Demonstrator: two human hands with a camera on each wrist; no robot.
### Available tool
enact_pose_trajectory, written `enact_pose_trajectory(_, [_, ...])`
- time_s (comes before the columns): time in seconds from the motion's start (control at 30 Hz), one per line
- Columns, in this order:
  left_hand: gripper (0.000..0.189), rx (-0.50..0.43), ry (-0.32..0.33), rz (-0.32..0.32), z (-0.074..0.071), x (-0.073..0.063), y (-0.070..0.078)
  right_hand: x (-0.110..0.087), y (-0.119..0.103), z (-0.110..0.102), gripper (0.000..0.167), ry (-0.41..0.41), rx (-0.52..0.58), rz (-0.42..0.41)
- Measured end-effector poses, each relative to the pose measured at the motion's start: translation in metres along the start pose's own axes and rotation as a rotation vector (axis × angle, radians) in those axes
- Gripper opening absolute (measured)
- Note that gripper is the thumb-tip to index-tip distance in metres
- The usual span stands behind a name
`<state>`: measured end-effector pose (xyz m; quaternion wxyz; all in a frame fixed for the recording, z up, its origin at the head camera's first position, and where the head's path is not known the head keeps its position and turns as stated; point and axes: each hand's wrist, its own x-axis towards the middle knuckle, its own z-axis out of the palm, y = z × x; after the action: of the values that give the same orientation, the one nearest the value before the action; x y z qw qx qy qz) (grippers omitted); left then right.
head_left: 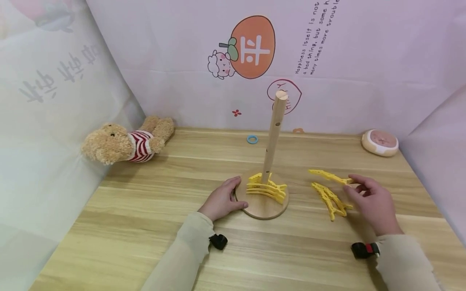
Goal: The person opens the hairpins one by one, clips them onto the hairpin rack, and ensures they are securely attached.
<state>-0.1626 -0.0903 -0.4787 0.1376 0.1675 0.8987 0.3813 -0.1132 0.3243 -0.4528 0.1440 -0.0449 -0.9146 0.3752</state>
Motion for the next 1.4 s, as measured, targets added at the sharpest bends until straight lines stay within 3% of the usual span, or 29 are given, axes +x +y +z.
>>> enact_pose_trajectory(0.17, [0.086,0.006,0.002,-0.001,0.000,-0.001,0.001,-0.008,-0.019,0.012,0.036,0.063,0.059,-0.036])
enact_pose_trajectory(0.37, [0.086,0.009,0.002,-0.009,0.000,0.000,0.001,-0.016,-0.034,0.024,0.031,0.045,0.048,-0.096])
enact_pose_trajectory(0.67, [0.086,0.016,0.005,-0.010,0.000,-0.001,0.001,-0.026,-0.057,0.042,0.022,0.042,0.117,-0.198])
enact_pose_trajectory(0.97, [0.086,0.018,0.000,-0.009,-0.001,-0.001,0.002,-0.027,-0.067,0.052,0.022,0.034,0.156,-0.273])
enact_pose_trajectory(1.4, [0.098,0.036,-0.013,-0.039,0.000,-0.001,0.005,-0.028,-0.077,0.064,0.022,-0.008,0.157,-0.305])
